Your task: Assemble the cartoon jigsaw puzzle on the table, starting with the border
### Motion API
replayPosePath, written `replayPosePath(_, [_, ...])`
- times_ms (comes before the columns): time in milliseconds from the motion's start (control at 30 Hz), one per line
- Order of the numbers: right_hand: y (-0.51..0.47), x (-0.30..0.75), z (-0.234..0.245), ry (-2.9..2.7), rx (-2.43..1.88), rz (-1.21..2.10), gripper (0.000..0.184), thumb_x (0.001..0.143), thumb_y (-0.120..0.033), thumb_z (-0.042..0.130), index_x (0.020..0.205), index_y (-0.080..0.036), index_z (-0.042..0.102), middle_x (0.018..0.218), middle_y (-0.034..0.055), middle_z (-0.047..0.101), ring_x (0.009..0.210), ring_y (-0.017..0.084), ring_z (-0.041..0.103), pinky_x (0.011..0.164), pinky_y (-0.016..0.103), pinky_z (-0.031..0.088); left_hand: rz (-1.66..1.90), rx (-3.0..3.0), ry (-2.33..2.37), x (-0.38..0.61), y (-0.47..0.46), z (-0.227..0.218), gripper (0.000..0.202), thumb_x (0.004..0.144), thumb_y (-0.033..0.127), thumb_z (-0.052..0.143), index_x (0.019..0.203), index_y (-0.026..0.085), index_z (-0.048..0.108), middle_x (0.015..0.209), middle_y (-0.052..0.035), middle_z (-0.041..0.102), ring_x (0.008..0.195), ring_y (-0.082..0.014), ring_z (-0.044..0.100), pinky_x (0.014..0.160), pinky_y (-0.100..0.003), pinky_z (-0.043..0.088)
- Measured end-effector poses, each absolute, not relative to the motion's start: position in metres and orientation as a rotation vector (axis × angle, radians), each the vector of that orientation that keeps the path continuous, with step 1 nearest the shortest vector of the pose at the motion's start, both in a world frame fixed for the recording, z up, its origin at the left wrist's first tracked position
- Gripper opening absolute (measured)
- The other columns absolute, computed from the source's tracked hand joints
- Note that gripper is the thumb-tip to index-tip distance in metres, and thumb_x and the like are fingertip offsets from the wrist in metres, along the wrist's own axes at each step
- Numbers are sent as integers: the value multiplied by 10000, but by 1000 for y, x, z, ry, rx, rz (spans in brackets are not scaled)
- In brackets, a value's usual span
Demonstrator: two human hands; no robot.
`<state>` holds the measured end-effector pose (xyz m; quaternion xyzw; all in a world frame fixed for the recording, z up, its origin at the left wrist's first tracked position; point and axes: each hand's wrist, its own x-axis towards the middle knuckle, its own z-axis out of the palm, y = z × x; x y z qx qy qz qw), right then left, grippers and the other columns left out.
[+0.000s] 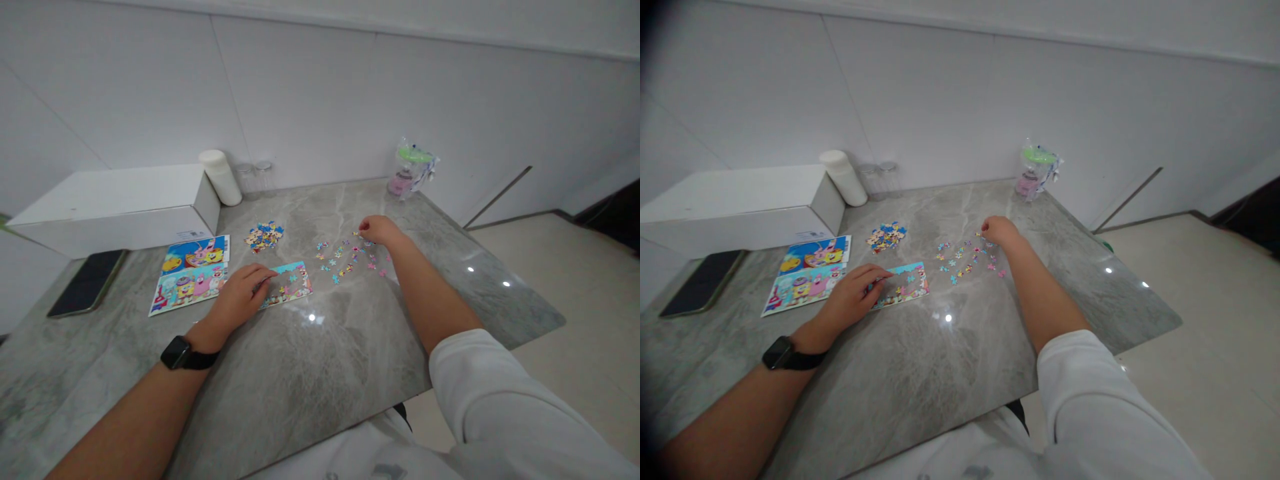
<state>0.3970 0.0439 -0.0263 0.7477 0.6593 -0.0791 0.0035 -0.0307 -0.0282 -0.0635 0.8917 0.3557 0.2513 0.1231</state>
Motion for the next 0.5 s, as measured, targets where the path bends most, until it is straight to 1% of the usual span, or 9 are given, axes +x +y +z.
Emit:
replayPosePath(133, [44, 385, -31, 2169, 2237, -279, 263, 916, -272, 713, 1154, -226, 814, 1163, 87, 806, 1071, 218, 727, 915, 271, 516, 743, 2602, 1037, -29, -29, -61, 309, 1051, 260, 456, 1188, 193, 725, 1117, -99, 713, 1033, -240, 665, 953, -406, 541])
replayPosePath(300, [42, 369, -33, 2339, 2154, -210, 248, 918, -260, 703, 1135, -207, 811, 1139, 120, 793, 1049, 239, 713, 919, 318, 514, 747, 2597, 1043, -28, -32, -58, 302, 1040, 255, 461, 1178, 212, 726, 1102, -92, 720, 1016, -237, 670, 948, -403, 551])
replayPosePath(367, [40, 359, -35, 2425, 2105, -228, 255, 941, -281, 686, 1154, -199, 799, 1128, 116, 789, 1044, 235, 704, 929, 320, 504, 750, 2598, 1042, -28, -32, -58, 302, 1041, 260, 460, 1177, 219, 726, 1094, -90, 723, 1014, -237, 671, 940, -400, 552])
replayPosePath(500, [34, 334, -42, 2554, 2045, -248, 322, 964, -310, 674, 1252, -192, 758, 1139, 113, 773, 1038, 226, 683, 941, 312, 485, 744, 2599, 1041, -29, -31, -59, 299, 1043, 260, 464, 1174, 214, 729, 1095, -92, 724, 1007, -235, 673, 932, -395, 546])
